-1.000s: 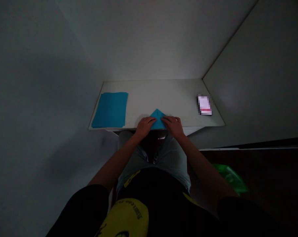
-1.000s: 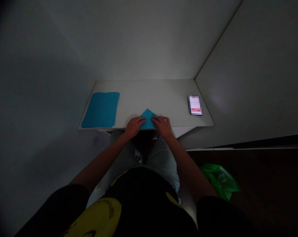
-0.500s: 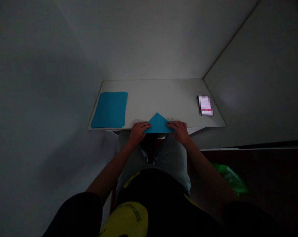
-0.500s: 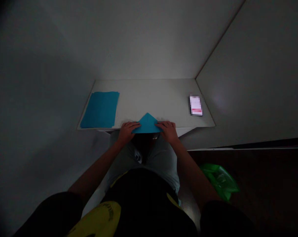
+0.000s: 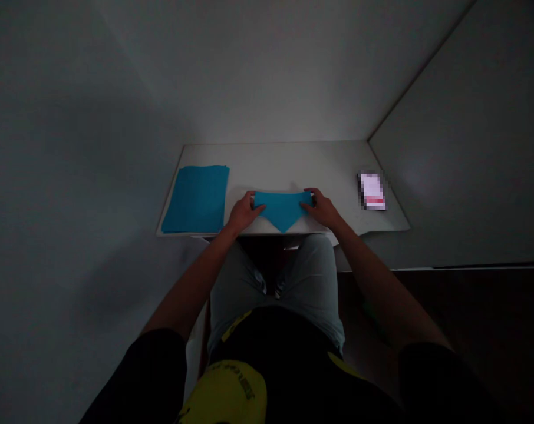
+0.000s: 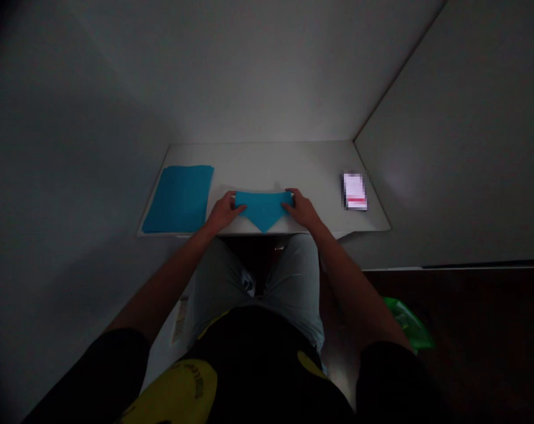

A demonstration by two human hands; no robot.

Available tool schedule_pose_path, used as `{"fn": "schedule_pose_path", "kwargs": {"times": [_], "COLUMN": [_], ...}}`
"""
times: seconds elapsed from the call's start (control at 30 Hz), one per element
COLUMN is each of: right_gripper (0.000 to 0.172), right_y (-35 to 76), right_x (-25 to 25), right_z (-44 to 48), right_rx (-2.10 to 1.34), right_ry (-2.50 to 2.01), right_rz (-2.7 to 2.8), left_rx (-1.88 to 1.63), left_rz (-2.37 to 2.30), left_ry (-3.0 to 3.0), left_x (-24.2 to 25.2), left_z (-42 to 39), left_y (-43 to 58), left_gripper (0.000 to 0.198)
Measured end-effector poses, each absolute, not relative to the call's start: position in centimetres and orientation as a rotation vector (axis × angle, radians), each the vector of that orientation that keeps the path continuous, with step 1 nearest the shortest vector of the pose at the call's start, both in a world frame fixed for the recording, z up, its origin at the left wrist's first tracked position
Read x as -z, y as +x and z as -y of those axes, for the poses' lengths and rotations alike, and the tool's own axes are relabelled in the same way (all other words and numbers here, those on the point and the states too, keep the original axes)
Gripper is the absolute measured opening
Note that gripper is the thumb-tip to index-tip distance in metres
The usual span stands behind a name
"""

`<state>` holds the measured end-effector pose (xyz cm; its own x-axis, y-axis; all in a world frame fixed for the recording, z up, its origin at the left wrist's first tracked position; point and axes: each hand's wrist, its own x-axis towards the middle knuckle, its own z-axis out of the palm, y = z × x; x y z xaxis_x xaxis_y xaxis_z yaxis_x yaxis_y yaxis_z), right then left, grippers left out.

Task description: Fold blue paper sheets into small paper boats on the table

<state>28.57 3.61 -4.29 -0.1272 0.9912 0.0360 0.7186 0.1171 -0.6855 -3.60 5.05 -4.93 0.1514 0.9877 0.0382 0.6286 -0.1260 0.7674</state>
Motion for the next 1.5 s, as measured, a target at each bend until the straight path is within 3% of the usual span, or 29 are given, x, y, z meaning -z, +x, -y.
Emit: {"fn": "schedule_pose_path", "kwargs": {"times": [0.17, 0.27, 0.33, 0.67, 1.03, 1.13, 1.23, 1.3, 1.5], "right_gripper": [0.068, 0.043, 0.036, 0.063, 0.027, 0.033, 0.052, 0.06, 0.053], "right_y": [28.3, 28.7, 29.1, 33.1, 32.3, 32.0, 32.2, 32.4, 32.8], "right_x": [7.0, 6.9, 6.7, 6.4, 6.5, 6.7, 6.9, 7.0, 7.2], "right_z": [-3.1, -1.9, -1.0, 1.9, 0.1, -0.2, -0.9, -1.5, -3.2], "right_rx": [-0.276, -0.227, -0.293, -0.468, -0.544, -0.525, -0.515, -0.541, -0.62], "right_ry": [-1.599, -1.415, -1.33, -1.121, -1.072, -1.196, -1.296, -1.318, -1.327], "right_rz": [2.004, 2.187, 2.299, 2.585, 2.413, 2.357, 2.343, 2.359, 2.425], "left_rx": [-0.895, -0.866, -0.781, -0.473, -0.476, -0.512, -0.523, -0.492, -0.39], "left_rz": [-1.647, -1.499, -1.373, -0.944, -0.949, -1.082, -1.167, -1.204, -1.316], "left_ry": [2.063, 2.27, 2.345, 2.55, 2.429, 2.335, 2.257, 2.257, 2.265], "left_x": [6.6, 6.9, 7.1, 7.4, 5.8, 5.5, 5.5, 5.5, 5.8], "left_z": [-4.0, -3.2, -2.6, 0.1, -2.4, -3.3, -4.2, -4.6, -5.1], "left_y": [-3.0, -3.1, -3.4, -7.4, -6.3, -5.5, -5.2, -5.0, -4.6], "left_gripper": [0.071, 0.042, 0.027, 0.057, 0.022, 0.033, 0.056, 0.061, 0.057]}}
